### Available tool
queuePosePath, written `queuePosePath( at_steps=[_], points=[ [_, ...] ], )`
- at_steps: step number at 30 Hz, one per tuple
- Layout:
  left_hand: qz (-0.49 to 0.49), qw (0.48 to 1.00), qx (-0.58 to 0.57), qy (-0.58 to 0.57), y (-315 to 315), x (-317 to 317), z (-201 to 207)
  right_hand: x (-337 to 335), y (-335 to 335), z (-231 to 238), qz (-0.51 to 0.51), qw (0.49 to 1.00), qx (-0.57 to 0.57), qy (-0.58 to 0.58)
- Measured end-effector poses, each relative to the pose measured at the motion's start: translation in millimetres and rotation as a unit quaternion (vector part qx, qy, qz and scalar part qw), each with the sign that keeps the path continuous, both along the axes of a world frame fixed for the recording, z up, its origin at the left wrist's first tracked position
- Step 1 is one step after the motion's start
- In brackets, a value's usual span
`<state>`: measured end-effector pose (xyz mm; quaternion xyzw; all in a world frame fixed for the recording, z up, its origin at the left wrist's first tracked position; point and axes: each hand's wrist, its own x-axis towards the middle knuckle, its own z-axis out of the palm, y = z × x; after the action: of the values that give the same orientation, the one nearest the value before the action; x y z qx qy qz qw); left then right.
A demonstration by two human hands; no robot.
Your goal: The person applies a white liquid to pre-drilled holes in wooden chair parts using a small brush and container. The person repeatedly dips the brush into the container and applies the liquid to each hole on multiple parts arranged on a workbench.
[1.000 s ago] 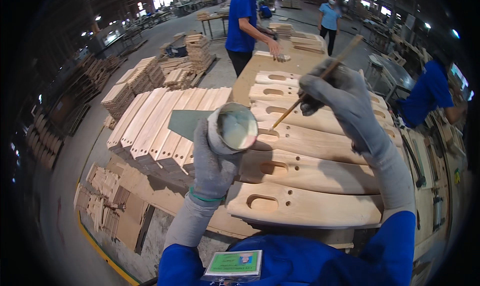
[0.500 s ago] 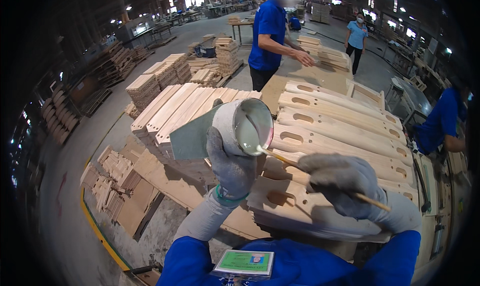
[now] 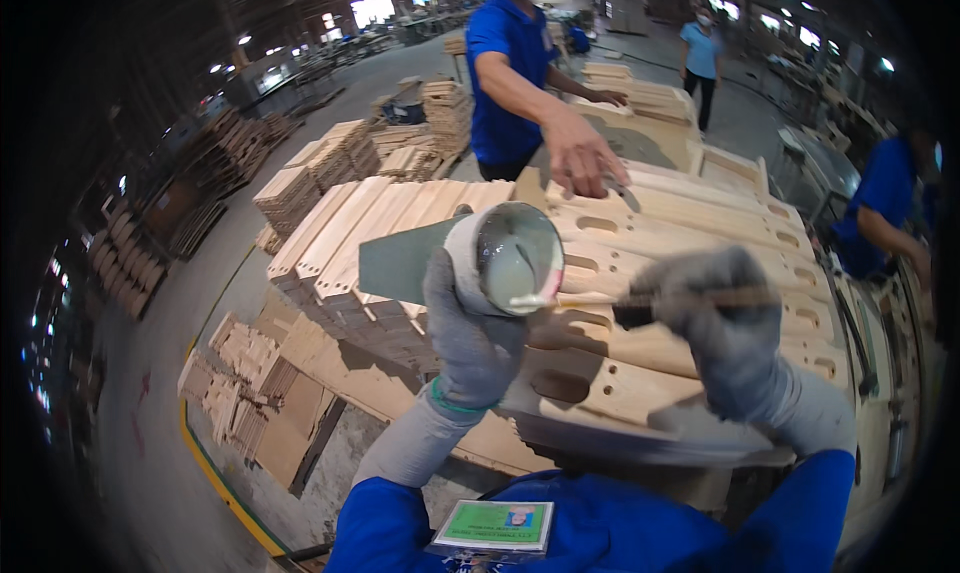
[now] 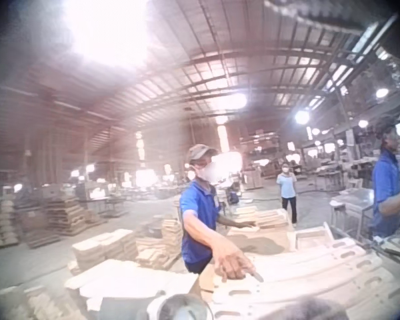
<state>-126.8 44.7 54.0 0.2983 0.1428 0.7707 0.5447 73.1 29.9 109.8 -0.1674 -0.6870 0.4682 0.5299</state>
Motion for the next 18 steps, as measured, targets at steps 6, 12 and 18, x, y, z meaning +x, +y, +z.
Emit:
queuePosePath(
  at_steps=[6, 12, 18],
  points=[
    [0.044, 0.927, 0.04, 0.371, 6, -15, -25, 23, 52, 25, -0.192, 0.948, -0.034, -0.251],
    [-0.189, 0.977, -0.099, -0.017, 14, -13, -28, 28, 70, -11, -0.236, 0.844, 0.309, -0.369],
    [-0.086, 0.978, -0.025, 0.191, 15, -9, -36, 25, 80, -37, -0.179, 0.827, 0.358, -0.395]
  ],
)
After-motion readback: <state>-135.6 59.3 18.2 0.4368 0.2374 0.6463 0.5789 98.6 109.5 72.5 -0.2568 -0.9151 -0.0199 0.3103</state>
